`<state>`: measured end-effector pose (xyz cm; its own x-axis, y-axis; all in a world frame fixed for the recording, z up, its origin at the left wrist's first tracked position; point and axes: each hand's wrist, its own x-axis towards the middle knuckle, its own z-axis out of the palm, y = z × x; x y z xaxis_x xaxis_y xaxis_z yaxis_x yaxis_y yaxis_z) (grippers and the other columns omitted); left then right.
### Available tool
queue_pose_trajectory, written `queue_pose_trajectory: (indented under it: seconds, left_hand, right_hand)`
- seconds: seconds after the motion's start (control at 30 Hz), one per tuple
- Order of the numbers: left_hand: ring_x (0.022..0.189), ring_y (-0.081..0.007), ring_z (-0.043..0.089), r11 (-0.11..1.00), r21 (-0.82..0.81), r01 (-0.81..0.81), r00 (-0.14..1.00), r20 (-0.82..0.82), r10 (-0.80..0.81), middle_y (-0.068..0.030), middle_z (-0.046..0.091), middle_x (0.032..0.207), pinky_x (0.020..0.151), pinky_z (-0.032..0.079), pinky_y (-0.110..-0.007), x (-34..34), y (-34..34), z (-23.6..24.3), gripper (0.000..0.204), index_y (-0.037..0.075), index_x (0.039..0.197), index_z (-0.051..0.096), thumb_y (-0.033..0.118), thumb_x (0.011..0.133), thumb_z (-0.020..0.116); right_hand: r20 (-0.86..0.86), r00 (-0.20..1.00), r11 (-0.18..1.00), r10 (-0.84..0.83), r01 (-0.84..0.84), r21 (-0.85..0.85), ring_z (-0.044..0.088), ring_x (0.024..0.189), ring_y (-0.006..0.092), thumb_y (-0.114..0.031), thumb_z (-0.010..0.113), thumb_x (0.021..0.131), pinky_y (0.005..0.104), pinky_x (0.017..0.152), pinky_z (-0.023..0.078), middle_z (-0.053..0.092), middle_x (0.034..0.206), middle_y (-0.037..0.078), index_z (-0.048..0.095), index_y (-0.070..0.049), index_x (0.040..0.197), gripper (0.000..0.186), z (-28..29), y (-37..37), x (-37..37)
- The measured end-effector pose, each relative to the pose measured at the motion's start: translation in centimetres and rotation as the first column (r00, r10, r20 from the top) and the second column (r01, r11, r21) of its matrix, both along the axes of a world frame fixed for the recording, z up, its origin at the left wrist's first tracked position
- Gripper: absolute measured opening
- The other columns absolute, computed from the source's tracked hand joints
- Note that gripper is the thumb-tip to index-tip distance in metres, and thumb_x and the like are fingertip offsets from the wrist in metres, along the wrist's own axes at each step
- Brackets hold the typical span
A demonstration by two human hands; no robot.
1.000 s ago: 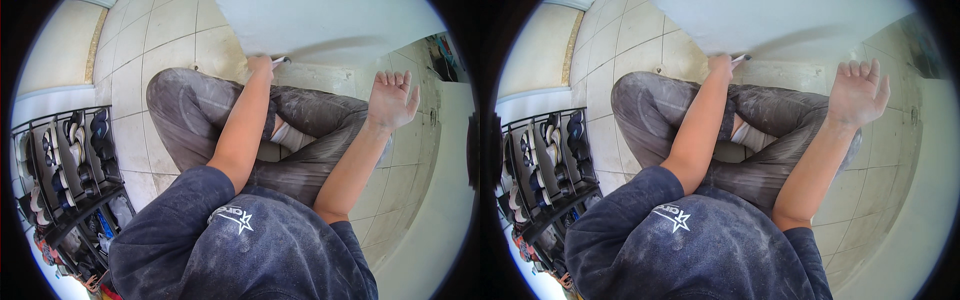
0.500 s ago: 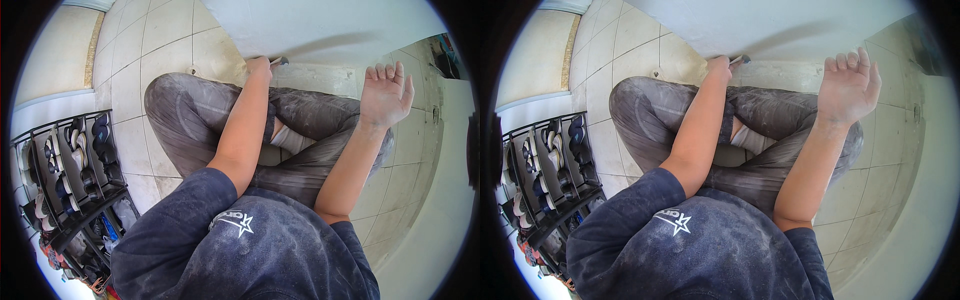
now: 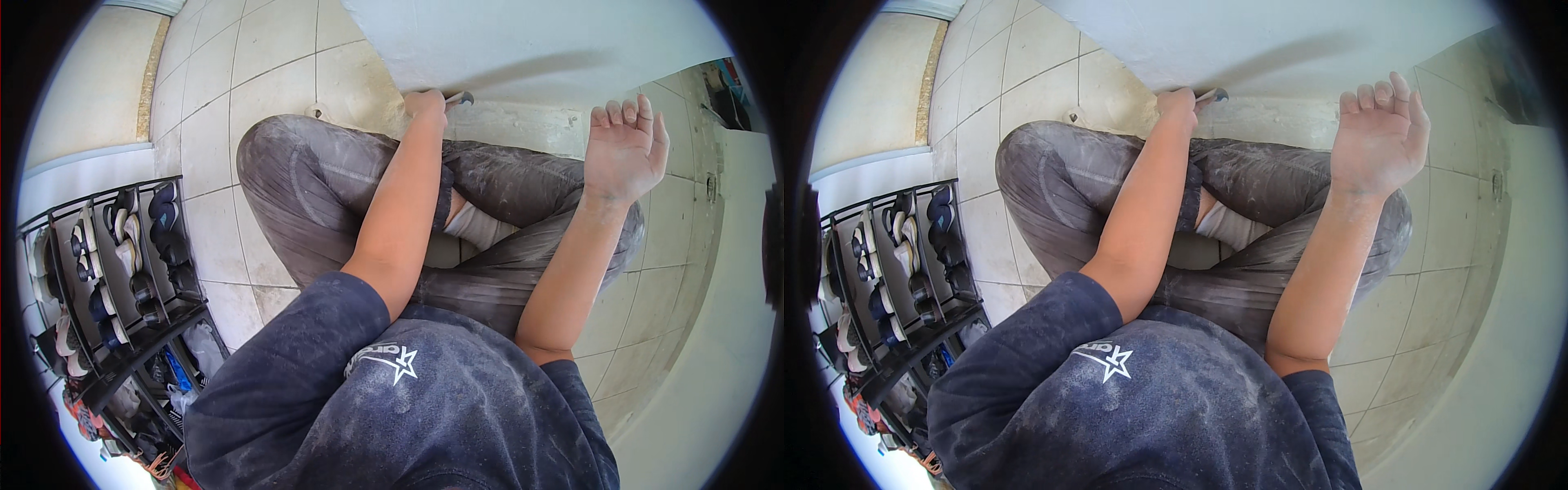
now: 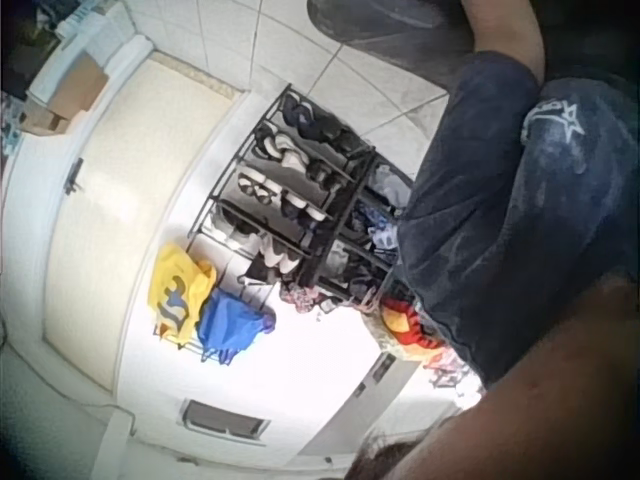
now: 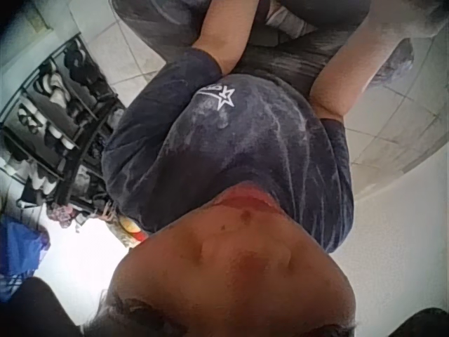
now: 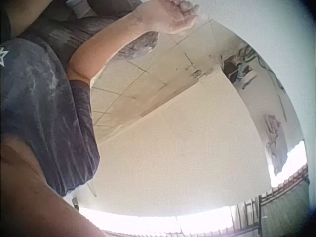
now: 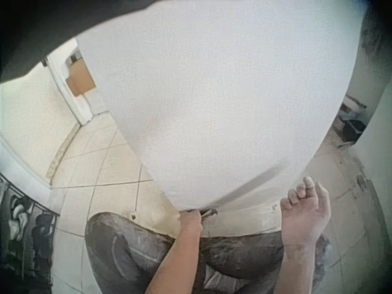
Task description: Patch and smooth the corner of a white wall using a putty knife and filler.
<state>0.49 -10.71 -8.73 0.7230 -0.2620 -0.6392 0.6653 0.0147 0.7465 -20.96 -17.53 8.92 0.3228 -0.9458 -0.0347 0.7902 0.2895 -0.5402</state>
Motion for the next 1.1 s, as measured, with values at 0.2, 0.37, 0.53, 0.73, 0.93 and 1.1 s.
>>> queue_pose_trajectory:
  seconds: [0.2, 0.37, 0.53, 0.73, 0.93, 1.1]
  left_hand:
    - [0.083, -0.042, 0.062, 0.999, -0.044, -0.016, 0.992, -0.125, 0.01, -0.0297, 0.047, 0.112, 0.066, 0.062, -0.039, 1.3, 0.6, 1.0, 0.027, -0.02, 0.11, 0.038, -0.01, 0.085, 0.036]
    - [0.081, -0.0389, 0.063, 0.997, 0.057, -0.048, 0.995, -0.084, 0.053, -0.029, 0.05, 0.109, 0.062, 0.062, -0.036, 1.3, 0.2, -0.6, 0.026, -0.02, 0.109, 0.041, -0.007, 0.086, 0.039]
    - [0.082, -0.0309, 0.064, 0.975, 0.015, 0.223, 0.969, -0.112, -0.22, -0.0221, 0.055, 0.106, 0.064, 0.06, -0.033, -1.8, 0.6, 2.0, 0.027, -0.011, 0.109, 0.047, -0.005, 0.084, 0.051]
    - [0.091, -0.0272, 0.061, 0.896, -0.008, 0.444, 0.847, 0.332, -0.416, -0.0195, 0.057, 0.106, 0.07, 0.055, -0.034, -10.3, 4.5, 5.2, 0.026, -0.007, 0.106, 0.051, 0.002, 0.082, 0.059]
    - [0.093, -0.0334, 0.06, 0.974, -0.219, -0.062, 0.902, -0.429, -0.039, -0.02, 0.051, 0.109, 0.084, 0.055, -0.04, -3.0, 5.8, 3.9, 0.023, -0.01, 0.107, 0.044, -0.007, 0.084, 0.043]
    - [0.097, -0.0343, 0.057, 1.0, -0.029, -0.011, 0.973, -0.23, 0.004, -0.0223, 0.049, 0.111, 0.082, 0.057, -0.039, -0.2, 4.4, 1.1, 0.022, -0.012, 0.106, 0.044, -0.009, 0.084, 0.042]
  right_hand:
    - [0.021, 0.998, 0.998, -0.052, 0.053, -0.015, 0.038, 0.069, 0.016, -0.024, 0.051, 0.084, 0.0301, 0.063, 0.032, 0.045, 0.074, 0.004, 0.054, 0.0, 0.097, 0.027, -0.1, -0.5, -1.3]
    - [0.004, 1.0, 1.0, -0.019, 0.019, -0.013, 0.039, 0.068, 0.0144, -0.022, 0.05, 0.084, 0.0295, 0.063, 0.032, 0.047, 0.073, 0.003, 0.055, 0.0, 0.097, 0.026, -0.9, -0.7, -0.1]
    - [-0.403, 0.915, 0.988, 0.003, -0.064, -0.137, 0.043, 0.067, 0.0124, -0.023, 0.052, 0.084, 0.0278, 0.064, 0.036, 0.049, 0.074, 0.001, 0.057, -0.001, 0.099, 0.027, -2.3, 0.5, 3.0]
    - [-0.971, 0.204, 0.845, -0.125, -0.491, -0.212, 0.057, 0.074, 0.0145, -0.024, 0.057, 0.082, 0.0282, 0.069, 0.044, 0.062, 0.083, 0.006, 0.062, -0.003, 0.101, 0.029, -4.0, 2.5, 4.7]
    - [-0.962, 0.217, 0.882, -0.165, -0.404, -0.243, 0.062, 0.078, 0.0185, -0.025, 0.059, 0.08, 0.0307, 0.073, 0.045, 0.065, 0.086, 0.011, 0.063, -0.003, 0.101, 0.03, -3.5, 2.0, 4.3]
    - [-0.968, 0.148, 0.884, -0.204, -0.397, -0.247, 0.062, 0.078, 0.0184, -0.025, 0.059, 0.081, 0.0312, 0.073, 0.045, 0.065, 0.086, 0.011, 0.063, -0.003, 0.101, 0.03, -3.2, 1.9, 3.5]
